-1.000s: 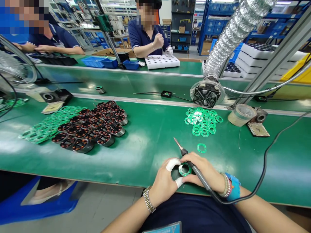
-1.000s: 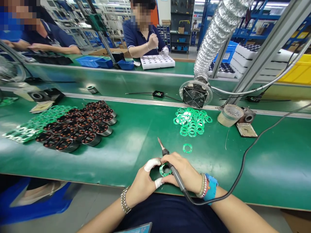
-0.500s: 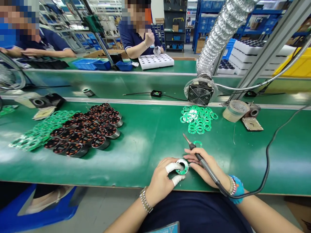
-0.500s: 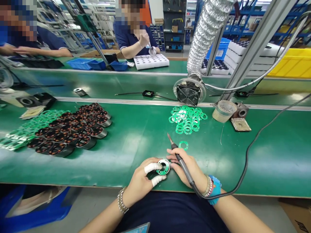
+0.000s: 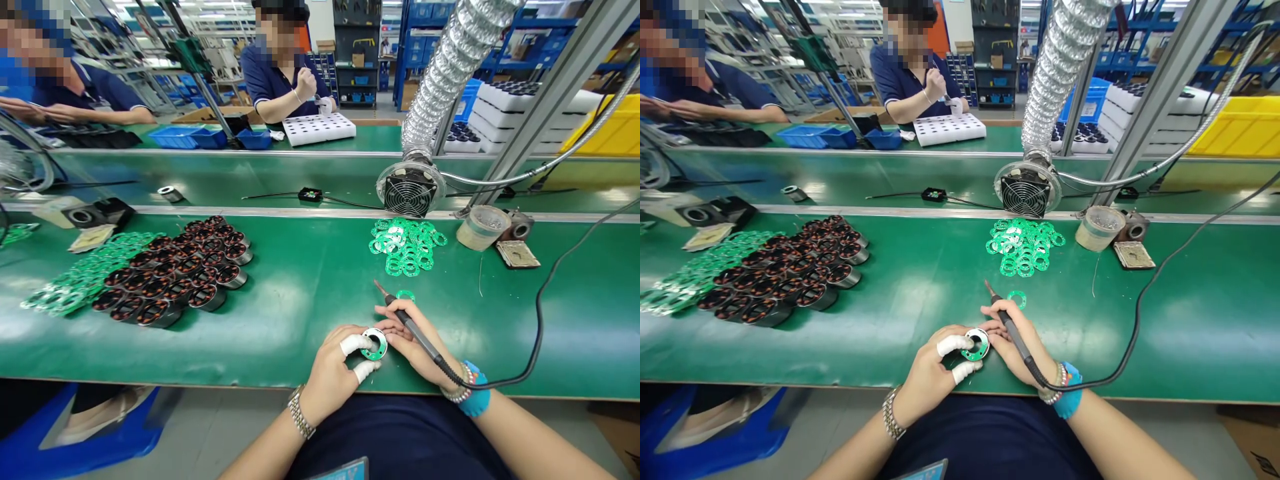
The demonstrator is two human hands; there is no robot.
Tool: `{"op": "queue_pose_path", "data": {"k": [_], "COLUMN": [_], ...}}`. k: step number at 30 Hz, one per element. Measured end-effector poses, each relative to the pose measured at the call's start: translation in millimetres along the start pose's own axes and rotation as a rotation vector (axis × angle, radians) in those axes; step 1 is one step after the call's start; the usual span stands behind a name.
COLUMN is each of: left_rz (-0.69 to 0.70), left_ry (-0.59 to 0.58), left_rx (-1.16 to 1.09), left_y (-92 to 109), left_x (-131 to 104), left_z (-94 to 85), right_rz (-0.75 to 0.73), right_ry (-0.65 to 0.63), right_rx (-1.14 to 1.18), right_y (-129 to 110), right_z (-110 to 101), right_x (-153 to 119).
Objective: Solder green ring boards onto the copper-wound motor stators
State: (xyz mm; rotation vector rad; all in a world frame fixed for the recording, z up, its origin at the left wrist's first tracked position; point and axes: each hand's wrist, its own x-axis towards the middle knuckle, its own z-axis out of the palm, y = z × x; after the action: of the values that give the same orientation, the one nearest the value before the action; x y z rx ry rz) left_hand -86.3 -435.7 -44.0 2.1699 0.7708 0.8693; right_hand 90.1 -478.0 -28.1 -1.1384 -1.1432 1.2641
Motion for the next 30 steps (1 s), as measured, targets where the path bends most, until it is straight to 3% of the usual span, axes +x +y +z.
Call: {"op": "queue_pose_path", "data": {"k": [7, 12, 17, 25, 30], "left_rz": [-0.014, -0.049, -0.069, -0.086, -0.047], "left_ry": [0.020, 0.075, -0.001, -0.038, -0.160], "left_rx": [0.042, 0.193, 0.246, -0.066, -0.151], "left_y": [2, 15, 26, 9, 6], "left_x": [-1, -14, -33, -15, -10], "left_z": [1.8, 9.2, 2.9, -25.2, -31.7], "right_rz": [-0.021, -0.203, -0.330, -0.281, -0.293], "right_ry": [0.019, 0.122, -0.013, -0.037, -0.017], "right_rx": [0.008, -0.329, -0.638, -0.715, -0.718], "right_y": [3, -4, -3, 1, 1], "right_z": [0, -1, 3, 3, 2], "right_x": [3, -11, -31, -31, -31]}}
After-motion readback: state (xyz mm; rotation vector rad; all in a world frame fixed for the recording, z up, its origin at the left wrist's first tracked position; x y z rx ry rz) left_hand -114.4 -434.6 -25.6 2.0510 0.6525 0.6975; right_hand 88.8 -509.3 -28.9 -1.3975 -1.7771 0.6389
